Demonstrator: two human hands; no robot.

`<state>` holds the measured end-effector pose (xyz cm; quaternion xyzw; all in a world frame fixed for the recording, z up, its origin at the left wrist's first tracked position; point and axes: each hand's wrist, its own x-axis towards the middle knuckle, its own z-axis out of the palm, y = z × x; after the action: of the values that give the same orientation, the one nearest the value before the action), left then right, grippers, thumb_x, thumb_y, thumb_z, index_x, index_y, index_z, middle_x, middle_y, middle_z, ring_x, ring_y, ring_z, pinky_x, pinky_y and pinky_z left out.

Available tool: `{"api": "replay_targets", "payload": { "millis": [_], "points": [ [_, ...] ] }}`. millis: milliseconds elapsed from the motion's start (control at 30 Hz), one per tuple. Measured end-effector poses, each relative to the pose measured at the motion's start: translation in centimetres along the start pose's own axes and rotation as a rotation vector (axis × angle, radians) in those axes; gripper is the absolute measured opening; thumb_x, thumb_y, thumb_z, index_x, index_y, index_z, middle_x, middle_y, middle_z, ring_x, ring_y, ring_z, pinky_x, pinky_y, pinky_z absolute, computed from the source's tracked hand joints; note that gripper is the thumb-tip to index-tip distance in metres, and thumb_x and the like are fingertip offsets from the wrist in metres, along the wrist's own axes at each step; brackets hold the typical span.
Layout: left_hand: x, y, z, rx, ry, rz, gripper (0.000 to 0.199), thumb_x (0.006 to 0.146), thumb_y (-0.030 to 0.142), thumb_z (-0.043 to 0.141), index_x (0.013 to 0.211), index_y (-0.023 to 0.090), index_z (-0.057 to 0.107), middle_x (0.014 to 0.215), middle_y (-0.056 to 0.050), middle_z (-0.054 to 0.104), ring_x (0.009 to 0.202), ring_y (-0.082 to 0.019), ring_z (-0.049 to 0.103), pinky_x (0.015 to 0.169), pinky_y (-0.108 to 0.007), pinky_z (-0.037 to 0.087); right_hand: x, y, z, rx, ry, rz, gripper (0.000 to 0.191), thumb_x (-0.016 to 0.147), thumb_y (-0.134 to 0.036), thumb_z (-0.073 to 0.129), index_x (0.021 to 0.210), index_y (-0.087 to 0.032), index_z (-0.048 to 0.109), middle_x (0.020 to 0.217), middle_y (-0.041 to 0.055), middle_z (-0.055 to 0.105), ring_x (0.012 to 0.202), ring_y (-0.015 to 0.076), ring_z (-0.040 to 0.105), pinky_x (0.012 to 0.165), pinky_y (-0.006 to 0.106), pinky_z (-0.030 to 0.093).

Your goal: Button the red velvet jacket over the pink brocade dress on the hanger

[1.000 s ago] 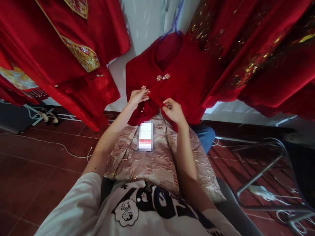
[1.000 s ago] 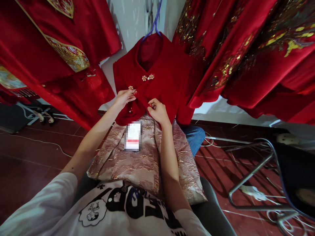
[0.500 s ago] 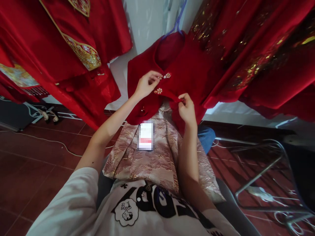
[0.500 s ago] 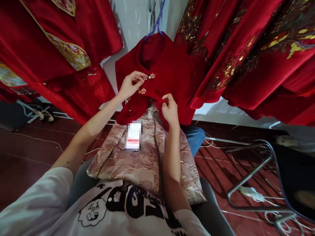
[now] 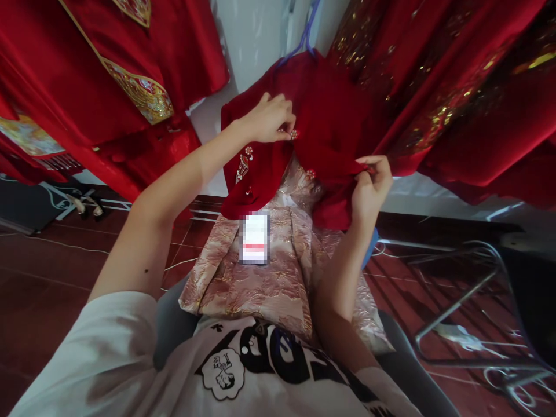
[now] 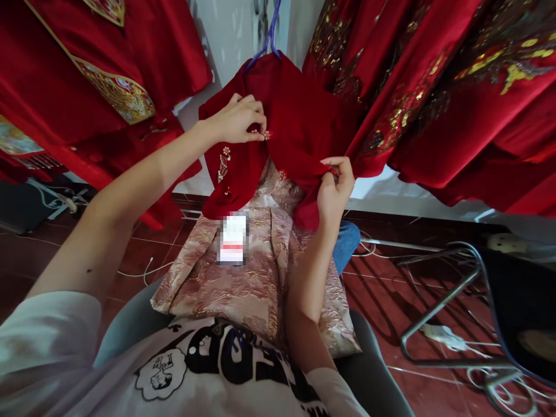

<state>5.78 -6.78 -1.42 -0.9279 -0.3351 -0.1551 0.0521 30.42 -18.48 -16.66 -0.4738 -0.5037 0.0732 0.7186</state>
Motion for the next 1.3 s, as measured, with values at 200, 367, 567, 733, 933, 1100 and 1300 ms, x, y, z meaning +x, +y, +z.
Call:
{"api": "replay_targets", "payload": {
  "millis": [200,367,567,733,933,1100,1300],
  "points": [
    [0.3,0.2,0.8,0.182,-0.014,0.063,0.009,0.085,0.023,0.070,0.092,0.025,0.075,0.119,-0.014,0.073,0.129,-0.039,0.062,0.111,-0.054,0.045,0.0,-0.4,0.2,-0.009,0.006,-0.006,0.017,0.079,-0.019,0.046,0.090,-0.022,0.058,0.093,0.0039,0.058,0.092,0.0187,0.061,0.093,0.036,0.052],
    [0.1,-0.5,1.2,0.072,0.018,0.121,0.017,0.089,0.026,0.063,0.101,0.030,0.075,0.103,-0.009,0.077,0.114,-0.031,0.068,0.116,-0.053,0.042,0.0,-0.3,0.4,0.000,0.029,0.022,0.017,0.076,-0.018,0.045,0.088,-0.022,0.057,0.089,0.0029,0.057,0.086,0.0175,0.059,0.086,0.033,0.052],
    [0.6,-1.6,0.7,0.077,-0.013,0.176,0.018,0.097,0.036,0.056,0.102,0.033,0.073,0.110,-0.004,0.080,0.104,-0.026,0.061,0.131,-0.051,0.025,0.1,-0.4,0.8,0.001,0.004,0.075,0.015,0.077,-0.020,0.046,0.089,-0.023,0.054,0.089,0.0026,0.055,0.087,0.0178,0.058,0.087,0.033,0.052],
    [-0.5,-0.4,0.9,0.145,-0.015,0.060,0.005,0.102,0.035,0.066,0.105,0.032,0.070,0.124,-0.003,0.076,0.119,-0.024,0.056,0.132,-0.047,0.026,0.0,-0.5,0.5,-0.007,0.027,0.036,0.020,0.071,-0.022,0.044,0.088,-0.023,0.055,0.087,0.0031,0.055,0.083,0.0180,0.055,0.083,0.033,0.051],
    [-1.8,0.8,1.8,-0.021,0.044,-0.068,0.003,0.111,0.032,0.063,0.108,0.034,0.062,0.130,0.001,0.074,0.127,-0.020,0.056,0.136,-0.057,0.022,0.1,-0.1,0.0,-0.073,0.047,0.032,0.016,0.076,-0.023,0.044,0.086,-0.023,0.057,0.085,0.0022,0.056,0.081,0.0177,0.056,0.084,0.035,0.053],
    [-1.2,-0.1,2.4,-0.080,0.152,-0.031,0.008,0.108,0.034,0.072,0.103,0.032,0.066,0.112,0.007,0.080,0.103,-0.016,0.068,0.143,-0.054,0.000,0.1,0.4,0.2,-0.105,0.018,0.031,0.010,0.084,-0.026,0.047,0.087,-0.024,0.056,0.086,0.0035,0.055,0.085,0.0197,0.059,0.085,0.037,0.055],
    [-0.7,-0.7,2.4,-0.105,0.201,0.006,0.013,0.105,0.029,0.077,0.096,0.028,0.068,0.099,0.005,0.081,0.092,-0.014,0.069,0.144,-0.052,0.004,0.2,0.8,0.2,-0.059,0.017,0.010,0.023,0.073,-0.018,0.043,0.089,-0.023,0.058,0.087,0.0044,0.057,0.085,0.0199,0.058,0.084,0.036,0.054]
  ]
}}
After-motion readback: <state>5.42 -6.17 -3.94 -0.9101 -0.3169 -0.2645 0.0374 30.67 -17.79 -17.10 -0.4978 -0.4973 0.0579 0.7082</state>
